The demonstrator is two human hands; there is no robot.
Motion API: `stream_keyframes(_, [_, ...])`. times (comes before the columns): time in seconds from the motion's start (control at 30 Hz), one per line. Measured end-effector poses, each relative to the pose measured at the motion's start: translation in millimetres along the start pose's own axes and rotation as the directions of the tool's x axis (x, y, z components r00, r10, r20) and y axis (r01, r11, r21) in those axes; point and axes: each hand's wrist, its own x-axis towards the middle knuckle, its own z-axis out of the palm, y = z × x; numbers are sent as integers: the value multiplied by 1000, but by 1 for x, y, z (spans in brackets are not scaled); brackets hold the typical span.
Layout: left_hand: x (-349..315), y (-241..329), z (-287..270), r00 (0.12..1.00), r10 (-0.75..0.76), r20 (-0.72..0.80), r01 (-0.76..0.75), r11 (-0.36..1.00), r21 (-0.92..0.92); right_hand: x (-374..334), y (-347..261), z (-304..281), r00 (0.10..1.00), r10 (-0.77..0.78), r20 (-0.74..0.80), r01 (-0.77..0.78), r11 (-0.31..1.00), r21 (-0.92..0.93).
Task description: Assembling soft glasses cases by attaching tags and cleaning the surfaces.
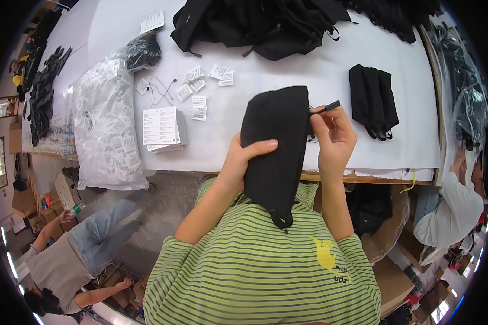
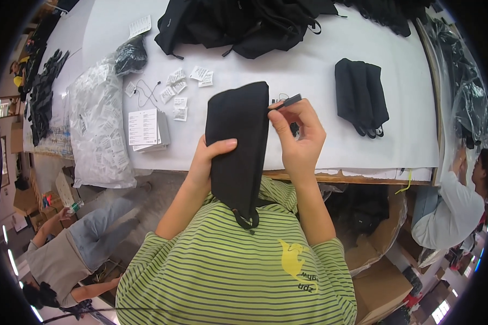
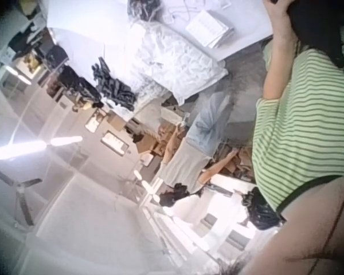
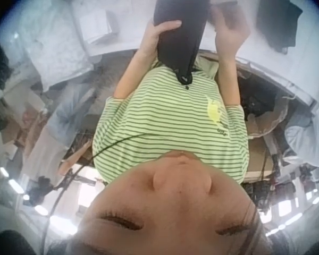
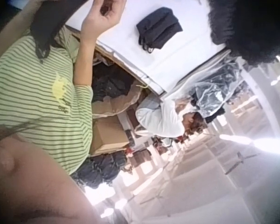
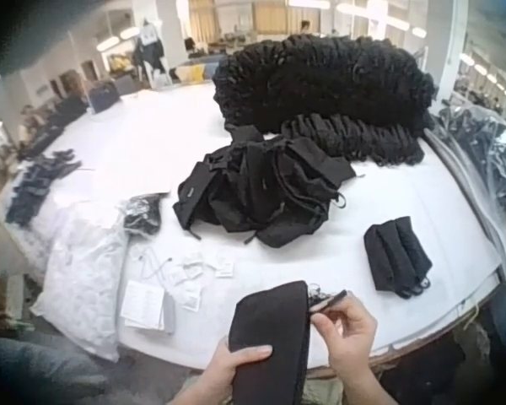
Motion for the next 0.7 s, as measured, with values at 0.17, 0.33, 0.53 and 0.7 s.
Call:
stream_keyframes(0.17, [12, 8, -17, 998, 2, -70, -14, 983, -183, -21, -21, 7, 965, -3, 262, 13, 999, -37])
stream_keyframes(0.33, [19, 14, -33, 998, -34, -55, 12, 933, -360, -36, -37, 6, 905, 74, 419, -68, 997, -30])
stream_keyframes(0.53, [17, 15, -34, 996, 7, -91, -39, 935, -353, -37, -42, 4, 855, 78, 513, -62, 997, -48])
stream_keyframes(0.7, [17, 13, -38, 995, 14, -99, -47, 942, -333, -37, -40, -3, 806, 109, 582, -79, 994, -77])
